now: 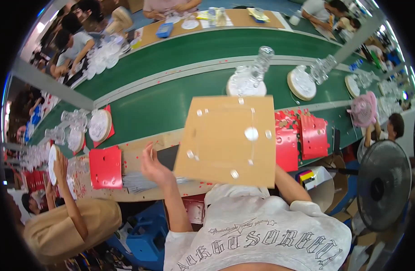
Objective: Attaching cardboard protective covers to the base of LED light fixtures using plastic fasteners.
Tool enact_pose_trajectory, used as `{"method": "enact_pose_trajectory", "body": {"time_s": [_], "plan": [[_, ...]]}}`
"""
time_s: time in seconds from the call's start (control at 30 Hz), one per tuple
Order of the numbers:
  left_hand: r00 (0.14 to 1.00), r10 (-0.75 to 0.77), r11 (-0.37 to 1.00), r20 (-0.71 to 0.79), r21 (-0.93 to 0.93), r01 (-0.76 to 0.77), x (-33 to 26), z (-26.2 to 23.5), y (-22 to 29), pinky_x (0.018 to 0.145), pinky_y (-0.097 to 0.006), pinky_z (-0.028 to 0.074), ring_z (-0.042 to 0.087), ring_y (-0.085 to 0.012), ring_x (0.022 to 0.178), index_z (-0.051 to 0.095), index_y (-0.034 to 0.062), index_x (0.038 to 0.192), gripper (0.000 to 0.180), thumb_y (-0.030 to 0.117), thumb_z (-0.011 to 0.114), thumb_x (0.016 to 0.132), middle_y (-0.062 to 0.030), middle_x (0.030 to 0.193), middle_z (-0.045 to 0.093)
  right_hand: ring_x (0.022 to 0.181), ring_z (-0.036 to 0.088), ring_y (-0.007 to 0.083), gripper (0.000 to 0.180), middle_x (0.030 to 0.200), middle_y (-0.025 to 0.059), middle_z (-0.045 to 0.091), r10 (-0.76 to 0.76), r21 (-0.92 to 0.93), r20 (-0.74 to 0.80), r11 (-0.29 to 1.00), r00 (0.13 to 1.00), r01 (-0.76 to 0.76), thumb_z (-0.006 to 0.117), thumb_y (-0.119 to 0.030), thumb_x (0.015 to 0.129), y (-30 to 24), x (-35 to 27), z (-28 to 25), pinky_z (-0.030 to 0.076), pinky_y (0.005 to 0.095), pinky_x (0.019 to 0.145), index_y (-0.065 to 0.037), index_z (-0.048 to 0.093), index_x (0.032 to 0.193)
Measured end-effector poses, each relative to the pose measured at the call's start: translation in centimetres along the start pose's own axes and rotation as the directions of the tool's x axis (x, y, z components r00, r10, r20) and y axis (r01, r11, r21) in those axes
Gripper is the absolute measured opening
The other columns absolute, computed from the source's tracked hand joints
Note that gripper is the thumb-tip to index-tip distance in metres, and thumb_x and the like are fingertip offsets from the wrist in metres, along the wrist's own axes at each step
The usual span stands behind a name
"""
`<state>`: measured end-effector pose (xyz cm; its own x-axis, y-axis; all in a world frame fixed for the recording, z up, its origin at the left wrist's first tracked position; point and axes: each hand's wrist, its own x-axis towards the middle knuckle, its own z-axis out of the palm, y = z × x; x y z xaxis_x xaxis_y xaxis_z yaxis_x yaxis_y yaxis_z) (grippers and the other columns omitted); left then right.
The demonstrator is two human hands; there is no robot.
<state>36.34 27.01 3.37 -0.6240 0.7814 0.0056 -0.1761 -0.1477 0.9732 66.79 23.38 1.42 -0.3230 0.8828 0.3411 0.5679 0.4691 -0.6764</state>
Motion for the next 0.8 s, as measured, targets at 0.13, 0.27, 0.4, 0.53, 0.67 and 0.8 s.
{"method": "enact_pose_trajectory", "body": {"time_s": [0.13,0.27,0.4,0.53,0.67,0.8], "plan": [[0.933,-0.158,0.976,-0.323,-0.193,0.098,0.3,-11.6,-1.9,0.098,-0.037,0.040,0.060,-0.0187,0.111,0.067,0.0033,0.112,0.031,0.029,0.052,0.102,-0.0065,0.112,0.069,0.095,0.070,0.0405,0.048,0.103,0.0227,0.073,0.093,-0.066,0.096,0.994,0.991,-0.087,0.080,-0.045,0.080,2.5,11.5,1.8,0.056,0.0479,0.089,-0.006,0.075,0.107],[0.868,-0.174,0.965,-0.465,-0.257,0.055,-4.3,-17.6,-2.6,0.094,-0.034,0.043,0.060,-0.0180,0.107,0.068,0.0050,0.110,0.029,0.029,0.055,0.100,-0.0051,0.108,0.069,0.097,0.072,0.0366,0.060,0.105,0.0186,0.074,0.403,-0.567,0.394,0.814,0.826,-0.126,0.085,-0.053,0.061,5.2,25.0,4.8,0.060,0.0453,0.083,-0.005,0.079,0.095],[0.807,-0.222,0.951,-0.547,-0.303,0.056,-10.7,-19.2,-2.9,0.086,-0.030,0.046,0.062,-0.0183,0.099,0.068,0.0051,0.108,0.029,0.028,0.054,0.101,-0.0055,0.106,0.069,0.099,0.074,0.0289,0.055,0.105,0.0134,0.076,0.439,-0.789,0.548,0.555,0.712,0.265,0.090,-0.043,0.056,10.5,31.7,11.6,0.059,0.0415,0.084,-0.009,0.081,0.098],[0.677,-0.319,0.932,-0.663,-0.350,0.096,-14.9,-19.8,-3.8,0.082,-0.029,0.048,0.063,-0.0176,0.095,0.068,0.0043,0.109,0.030,0.028,0.052,0.101,-0.0052,0.105,0.069,0.114,0.069,0.0346,0.043,0.120,0.0101,0.074,0.445,-0.842,0.539,0.262,0.716,0.471,0.083,-0.036,0.075,11.4,33.6,16.8,0.052,0.0596,0.094,-0.011,0.079,0.109],[0.693,-0.369,0.910,-0.620,-0.392,0.134,-15.5,-20.6,-5.6,0.084,-0.031,0.050,0.061,-0.0190,0.098,0.067,0.0051,0.111,0.028,0.028,0.056,0.098,-0.0049,0.110,0.067,0.107,0.071,0.0329,0.025,0.109,0.0097,0.077,0.170,-0.700,0.711,0.252,0.682,0.668,0.065,-0.027,0.090,7.3,33.9,19.6,0.046,0.0652,0.095,-0.014,0.080,0.106],[0.743,-0.393,0.899,-0.541,-0.394,0.189,-11.5,-18.0,-5.3,0.083,-0.030,0.049,0.060,-0.0182,0.098,0.066,0.0048,0.110,0.027,0.027,0.056,0.098,-0.0051,0.110,0.067,0.102,0.070,0.0295,0.029,0.104,0.0068,0.076,-0.130,-0.417,0.752,0.665,0.646,0.620,0.068,-0.038,0.089,0.7,32.1,15.3,0.048,0.0514,0.099,-0.016,0.079,0.106]]}}
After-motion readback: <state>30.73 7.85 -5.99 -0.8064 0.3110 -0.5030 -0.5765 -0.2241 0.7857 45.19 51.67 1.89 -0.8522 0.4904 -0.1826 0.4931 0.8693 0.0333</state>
